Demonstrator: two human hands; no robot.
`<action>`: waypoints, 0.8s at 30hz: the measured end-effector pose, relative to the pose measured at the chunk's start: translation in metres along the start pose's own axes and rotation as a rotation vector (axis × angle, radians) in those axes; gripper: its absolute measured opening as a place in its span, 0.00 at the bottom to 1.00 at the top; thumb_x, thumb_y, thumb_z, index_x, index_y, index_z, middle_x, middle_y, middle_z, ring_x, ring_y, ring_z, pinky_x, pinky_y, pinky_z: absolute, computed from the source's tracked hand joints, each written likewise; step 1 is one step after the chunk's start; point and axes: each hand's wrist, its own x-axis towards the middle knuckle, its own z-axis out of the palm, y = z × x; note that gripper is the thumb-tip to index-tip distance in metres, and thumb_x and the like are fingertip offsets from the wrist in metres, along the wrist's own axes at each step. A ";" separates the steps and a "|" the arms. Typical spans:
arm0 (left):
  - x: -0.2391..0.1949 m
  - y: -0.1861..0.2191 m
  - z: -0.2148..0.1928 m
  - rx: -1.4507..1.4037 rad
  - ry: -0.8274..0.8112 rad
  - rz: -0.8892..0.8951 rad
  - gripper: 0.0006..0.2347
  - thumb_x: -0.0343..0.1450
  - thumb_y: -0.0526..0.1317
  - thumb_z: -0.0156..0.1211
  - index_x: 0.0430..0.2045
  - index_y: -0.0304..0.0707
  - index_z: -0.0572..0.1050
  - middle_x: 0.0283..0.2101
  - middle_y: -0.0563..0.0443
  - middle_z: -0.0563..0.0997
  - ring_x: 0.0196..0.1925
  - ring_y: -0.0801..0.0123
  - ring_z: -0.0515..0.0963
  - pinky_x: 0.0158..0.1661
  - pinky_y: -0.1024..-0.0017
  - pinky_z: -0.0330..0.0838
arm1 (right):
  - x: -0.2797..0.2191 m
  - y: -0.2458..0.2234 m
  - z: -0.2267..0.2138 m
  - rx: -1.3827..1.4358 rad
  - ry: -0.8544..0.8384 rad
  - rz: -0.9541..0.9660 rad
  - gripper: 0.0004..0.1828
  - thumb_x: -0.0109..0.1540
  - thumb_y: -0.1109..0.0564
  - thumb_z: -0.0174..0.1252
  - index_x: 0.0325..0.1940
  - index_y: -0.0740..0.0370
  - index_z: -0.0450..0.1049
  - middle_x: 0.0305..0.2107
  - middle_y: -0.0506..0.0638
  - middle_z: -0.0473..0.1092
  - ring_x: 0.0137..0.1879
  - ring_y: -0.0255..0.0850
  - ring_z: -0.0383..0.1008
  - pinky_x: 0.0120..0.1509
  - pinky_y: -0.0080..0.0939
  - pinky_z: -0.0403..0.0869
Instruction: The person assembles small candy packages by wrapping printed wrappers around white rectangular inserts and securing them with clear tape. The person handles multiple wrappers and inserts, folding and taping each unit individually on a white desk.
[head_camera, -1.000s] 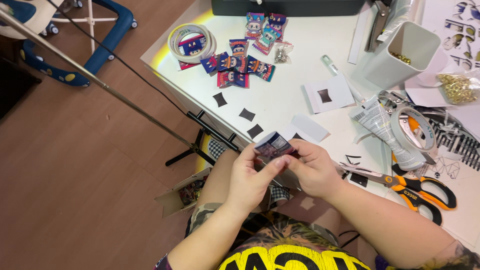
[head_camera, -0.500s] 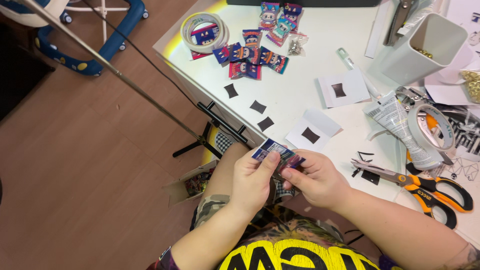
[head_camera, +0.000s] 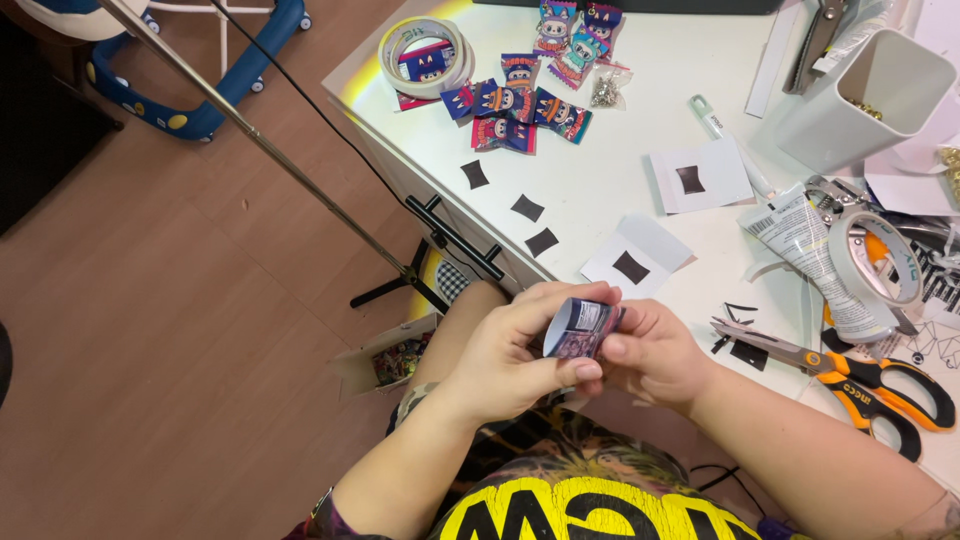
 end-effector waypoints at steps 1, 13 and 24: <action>0.001 0.004 0.001 0.284 0.042 0.029 0.24 0.63 0.35 0.72 0.55 0.31 0.75 0.51 0.45 0.77 0.46 0.61 0.80 0.46 0.63 0.74 | 0.004 -0.001 -0.003 0.014 0.024 -0.001 0.08 0.60 0.67 0.61 0.41 0.77 0.76 0.28 0.72 0.77 0.27 0.52 0.81 0.24 0.42 0.80; 0.002 0.004 -0.002 0.907 0.081 0.344 0.25 0.61 0.51 0.75 0.50 0.45 0.79 0.46 0.60 0.85 0.57 0.60 0.78 0.64 0.60 0.60 | 0.000 0.001 -0.028 0.108 0.069 0.058 0.07 0.57 0.72 0.60 0.40 0.78 0.73 0.31 0.75 0.77 0.27 0.58 0.81 0.22 0.45 0.78; 0.001 0.008 0.001 0.899 0.077 0.370 0.20 0.62 0.51 0.75 0.44 0.46 0.79 0.46 0.60 0.86 0.58 0.58 0.78 0.63 0.60 0.59 | 0.007 -0.008 -0.030 -0.028 0.166 -0.057 0.13 0.57 0.73 0.59 0.45 0.81 0.68 0.31 0.69 0.77 0.32 0.54 0.82 0.30 0.52 0.82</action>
